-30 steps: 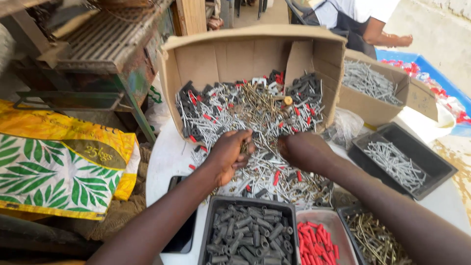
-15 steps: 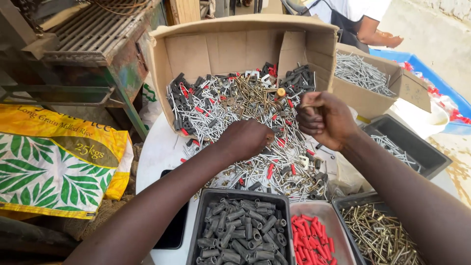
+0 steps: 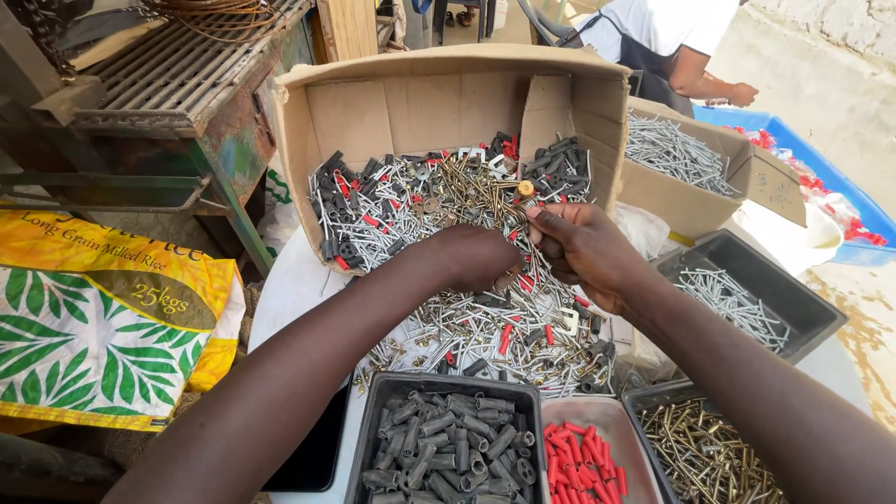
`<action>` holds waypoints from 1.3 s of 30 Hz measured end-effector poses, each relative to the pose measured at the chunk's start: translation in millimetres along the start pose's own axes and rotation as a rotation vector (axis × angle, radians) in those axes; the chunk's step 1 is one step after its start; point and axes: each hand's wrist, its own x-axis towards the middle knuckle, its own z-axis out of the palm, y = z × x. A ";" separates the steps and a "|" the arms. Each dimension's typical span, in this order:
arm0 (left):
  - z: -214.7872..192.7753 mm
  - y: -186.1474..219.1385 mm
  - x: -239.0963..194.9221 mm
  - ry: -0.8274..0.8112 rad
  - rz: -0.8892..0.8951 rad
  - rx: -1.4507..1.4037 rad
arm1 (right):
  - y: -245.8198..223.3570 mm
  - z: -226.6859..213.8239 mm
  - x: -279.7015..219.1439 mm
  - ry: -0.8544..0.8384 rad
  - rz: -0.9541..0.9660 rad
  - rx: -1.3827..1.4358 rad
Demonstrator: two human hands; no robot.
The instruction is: Sorting cable clips and nails from a large box into smaller bins
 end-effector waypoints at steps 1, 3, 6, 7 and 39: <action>-1.5 1.3 -2.7 -0.007 0.001 -0.020 | 4.2 -5.5 4.2 0.030 0.003 -0.060; -5.1 0.8 -8.2 0.018 0.003 -0.094 | 0.6 -12.9 1.1 -0.031 -0.024 -0.209; 1.6 -12.3 -10.3 0.111 0.042 -0.271 | -10.8 -10.0 -5.1 -0.268 -0.075 -0.582; 6.1 -19.1 -11.3 0.184 0.077 -0.377 | -16.2 -5.8 -6.6 -0.449 -0.098 -0.807; 2.5 99.8 -48.5 0.232 -0.246 -1.774 | -59.4 -61.6 -115.5 -0.271 0.299 -0.690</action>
